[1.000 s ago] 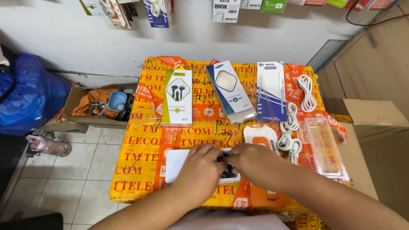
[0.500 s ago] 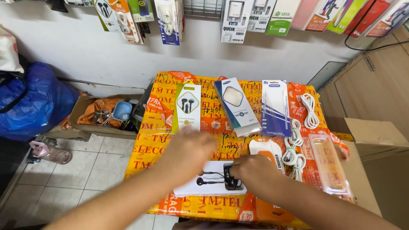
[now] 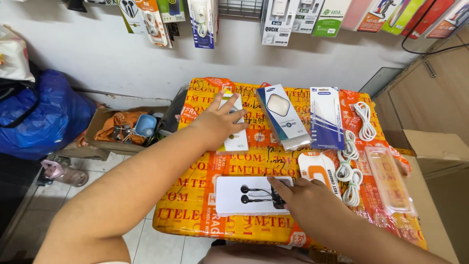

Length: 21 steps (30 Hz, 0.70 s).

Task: Unboxing and inspecting electronic accessories including charger cables and earphones.

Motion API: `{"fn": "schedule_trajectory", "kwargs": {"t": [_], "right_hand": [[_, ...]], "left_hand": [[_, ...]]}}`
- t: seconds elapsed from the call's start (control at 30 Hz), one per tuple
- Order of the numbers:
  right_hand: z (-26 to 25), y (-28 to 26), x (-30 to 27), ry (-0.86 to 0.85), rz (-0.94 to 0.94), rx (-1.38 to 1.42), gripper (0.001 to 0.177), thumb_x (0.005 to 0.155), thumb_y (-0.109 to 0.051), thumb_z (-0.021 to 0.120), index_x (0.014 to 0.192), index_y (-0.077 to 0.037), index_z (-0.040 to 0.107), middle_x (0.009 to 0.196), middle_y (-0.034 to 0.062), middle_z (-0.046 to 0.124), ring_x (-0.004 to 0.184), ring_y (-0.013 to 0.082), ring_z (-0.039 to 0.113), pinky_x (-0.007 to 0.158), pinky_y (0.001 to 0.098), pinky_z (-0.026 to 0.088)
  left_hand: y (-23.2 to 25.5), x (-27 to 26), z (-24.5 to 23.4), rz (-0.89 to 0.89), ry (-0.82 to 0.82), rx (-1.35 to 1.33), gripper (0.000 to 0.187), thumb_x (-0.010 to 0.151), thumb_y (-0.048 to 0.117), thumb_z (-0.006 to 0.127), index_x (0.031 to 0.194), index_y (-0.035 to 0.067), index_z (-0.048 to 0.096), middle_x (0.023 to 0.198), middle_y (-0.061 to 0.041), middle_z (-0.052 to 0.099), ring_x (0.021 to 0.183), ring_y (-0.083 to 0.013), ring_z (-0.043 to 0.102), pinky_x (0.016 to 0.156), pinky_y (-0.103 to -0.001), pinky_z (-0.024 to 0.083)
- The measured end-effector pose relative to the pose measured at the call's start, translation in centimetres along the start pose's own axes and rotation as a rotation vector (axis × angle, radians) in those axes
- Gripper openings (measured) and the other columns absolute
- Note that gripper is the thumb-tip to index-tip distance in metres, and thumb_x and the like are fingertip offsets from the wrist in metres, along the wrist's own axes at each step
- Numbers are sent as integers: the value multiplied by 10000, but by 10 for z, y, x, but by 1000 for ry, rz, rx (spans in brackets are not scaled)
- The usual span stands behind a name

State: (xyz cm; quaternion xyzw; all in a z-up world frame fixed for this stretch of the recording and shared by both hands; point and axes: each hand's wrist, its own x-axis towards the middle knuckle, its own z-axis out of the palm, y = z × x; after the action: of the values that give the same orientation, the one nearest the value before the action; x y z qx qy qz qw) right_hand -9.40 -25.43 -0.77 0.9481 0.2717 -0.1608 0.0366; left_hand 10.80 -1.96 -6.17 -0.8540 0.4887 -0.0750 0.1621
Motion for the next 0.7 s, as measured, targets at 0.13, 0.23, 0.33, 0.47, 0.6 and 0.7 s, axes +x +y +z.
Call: {"fn": "schedule_trajectory", "kwargs": {"t": [0.13, 0.23, 0.33, 0.47, 0.6, 0.7], "right_hand": [[10, 5, -11, 259, 12, 165, 655, 858, -222, 686, 1457, -40, 493, 1018, 187, 721, 980, 372, 668, 834, 468, 499], [3, 11, -18, 201, 172, 86, 575, 912, -252, 660, 1461, -136, 532, 1011, 137, 725, 968, 310, 668, 899, 452, 499], [-12, 13, -22, 434, 257, 221, 503, 847, -236, 708, 1341, -174, 644, 1118, 98, 736, 991, 292, 688, 882, 425, 530], [-51, -11, -17, 966, 8, -103, 506, 805, -235, 716, 1284, -96, 629, 1273, 123, 662, 1111, 370, 616, 957, 468, 477], [-52, -18, 1, 938, -157, -276, 461, 750, -171, 742, 1201, -106, 675, 1277, 52, 696, 1231, 302, 662, 983, 483, 531], [-31, -14, 10, 1056, -30, -100, 395, 817, -150, 765, 1196, -69, 684, 1236, 94, 713, 1145, 320, 703, 863, 386, 584]], "left_hand": [[-4, -6, -48, -39, -118, -124, 831, 678, 195, 838, 1441, 271, 516, 1593, -76, 320, 1538, -410, 96, 1202, -684, 57], [-10, -17, -79, -160, -114, -273, 868, 526, 221, 920, 1334, 187, 605, 1564, -82, 360, 1548, -409, 136, 1197, -690, 70], [-4, -31, -96, -219, 235, -561, 971, 330, 240, 982, 1245, 183, 661, 1478, -86, 400, 1504, -428, 157, 1177, -715, 29], [21, -37, -127, -48, 256, -607, 1007, 296, 218, 968, 1265, 213, 693, 1504, -97, 375, 1494, -441, 106, 1156, -739, 28], [30, -41, -140, 84, 301, -421, 872, 380, 258, 965, 1199, 162, 681, 1469, -101, 373, 1511, -443, 107, 1161, -783, 10], [26, -45, -138, 73, 337, -384, 1005, 394, 244, 958, 1347, 231, 640, 1541, -91, 353, 1491, -443, 113, 1111, -788, 50]]}}
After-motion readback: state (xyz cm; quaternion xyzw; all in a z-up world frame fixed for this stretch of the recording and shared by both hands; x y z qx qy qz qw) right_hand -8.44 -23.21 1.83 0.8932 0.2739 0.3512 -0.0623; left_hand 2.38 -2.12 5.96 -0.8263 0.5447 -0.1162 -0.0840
